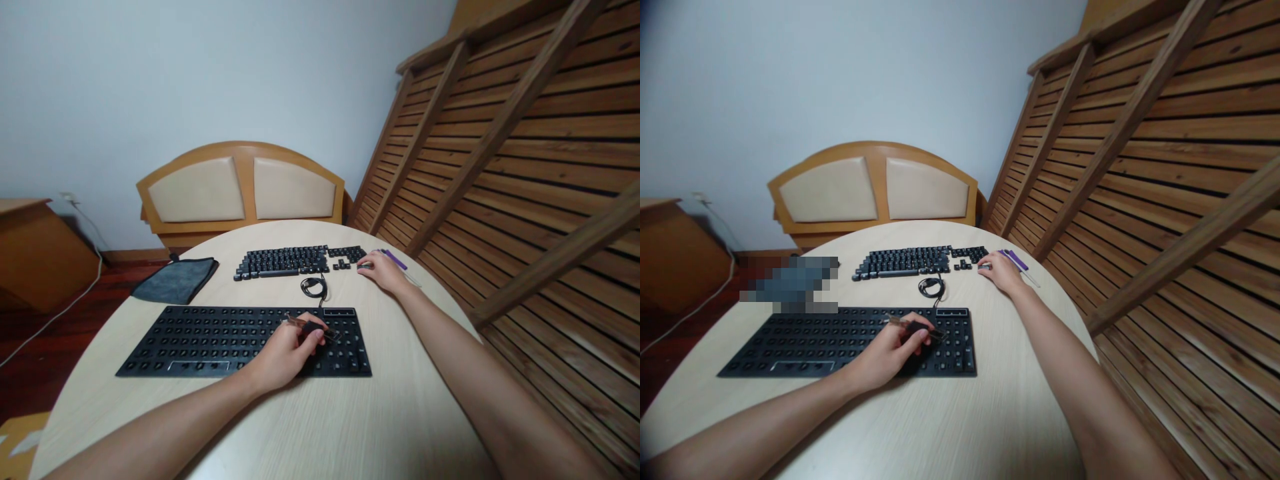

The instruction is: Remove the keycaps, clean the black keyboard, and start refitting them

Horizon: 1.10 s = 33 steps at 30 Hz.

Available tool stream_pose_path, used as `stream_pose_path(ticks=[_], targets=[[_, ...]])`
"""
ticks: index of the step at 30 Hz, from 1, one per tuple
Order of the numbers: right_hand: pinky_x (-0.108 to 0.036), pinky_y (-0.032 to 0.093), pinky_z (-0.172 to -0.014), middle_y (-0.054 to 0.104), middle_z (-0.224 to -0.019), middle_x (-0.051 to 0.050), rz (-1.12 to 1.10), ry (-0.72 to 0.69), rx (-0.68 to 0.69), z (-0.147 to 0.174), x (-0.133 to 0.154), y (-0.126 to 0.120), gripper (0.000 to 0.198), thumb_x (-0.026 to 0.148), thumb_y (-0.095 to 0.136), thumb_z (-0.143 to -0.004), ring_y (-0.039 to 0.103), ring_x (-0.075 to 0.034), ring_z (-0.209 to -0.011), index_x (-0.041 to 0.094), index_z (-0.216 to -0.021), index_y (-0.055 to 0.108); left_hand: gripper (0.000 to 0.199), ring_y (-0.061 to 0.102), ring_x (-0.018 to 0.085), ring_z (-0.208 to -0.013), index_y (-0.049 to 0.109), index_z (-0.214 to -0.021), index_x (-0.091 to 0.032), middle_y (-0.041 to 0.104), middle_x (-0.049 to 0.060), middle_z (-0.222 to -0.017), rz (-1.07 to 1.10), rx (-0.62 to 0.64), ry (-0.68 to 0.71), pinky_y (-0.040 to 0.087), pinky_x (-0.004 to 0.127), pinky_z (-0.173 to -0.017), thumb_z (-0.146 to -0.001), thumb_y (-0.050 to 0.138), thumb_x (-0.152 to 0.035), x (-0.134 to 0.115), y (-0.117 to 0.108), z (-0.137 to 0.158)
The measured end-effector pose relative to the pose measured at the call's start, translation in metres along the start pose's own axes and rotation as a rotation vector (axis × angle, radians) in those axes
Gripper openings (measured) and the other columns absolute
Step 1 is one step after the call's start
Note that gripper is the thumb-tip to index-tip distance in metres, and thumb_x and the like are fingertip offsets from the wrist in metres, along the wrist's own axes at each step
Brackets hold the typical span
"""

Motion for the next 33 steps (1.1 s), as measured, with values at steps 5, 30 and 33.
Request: stream_pose_path(ticks=[5, 30, 33], targets=[[-0.032, 0.047, -0.077, 0.071, -0.097, -0.007, 0.037, -0.003, -0.043, -0.006, 0.001, 0.008, 0.016, 0.026, 0.072, -0.082, 0.064, -0.022, -0.083, 0.022, -0.097, 0.077, 0.023, 0.057, 0.016, -0.073, 0.06, -0.106, -0.017, 0.064, 0.003, -0.085, 0.03, 0.0, -0.017, 0.046, 0.028, -0.068, -0.101, 0.044, -0.033, 0.001, 0.001, 0.0], [-0.031, 0.046, -0.07, 0.068, -0.102, -0.006, 0.025, -0.007, -0.078, 0.006, 0.032, -0.008, 0.022, 0.023, 0.07, -0.083, 0.062, -0.018, -0.076, 0.021, -0.105, 0.071, 0.025, 0.062, 0.017, -0.069, 0.059, -0.112, -0.016, 0.069, 0.004, -0.078, -0.068, -0.005, -0.033, 0.044, 0.027, -0.06, -0.099, 0.047, -0.034, -0.007, 0.0, 0.004], [-0.029, 0.046, -0.068, 0.069, -0.095, -0.006, -0.013, -0.046, -0.033, 0.014, 0.055, -0.024, 0.012, 0.025, 0.069, -0.084, 0.061, -0.017, -0.073, 0.02, -0.095, 0.072, 0.022, 0.063, 0.016, -0.064, 0.061, -0.107, -0.015, 0.071, 0.004, -0.075, -0.138, 0.02, -0.035, 0.044, 0.025, -0.055, -0.096, 0.051, -0.031, -0.01, 0.001, 0.005]])
Point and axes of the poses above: each hand's wrist, its own z-axis away from the middle knuckle, its own y-axis out of the palm, x = y × z, the point moved 2 cm from there along -z, towards the middle knuckle
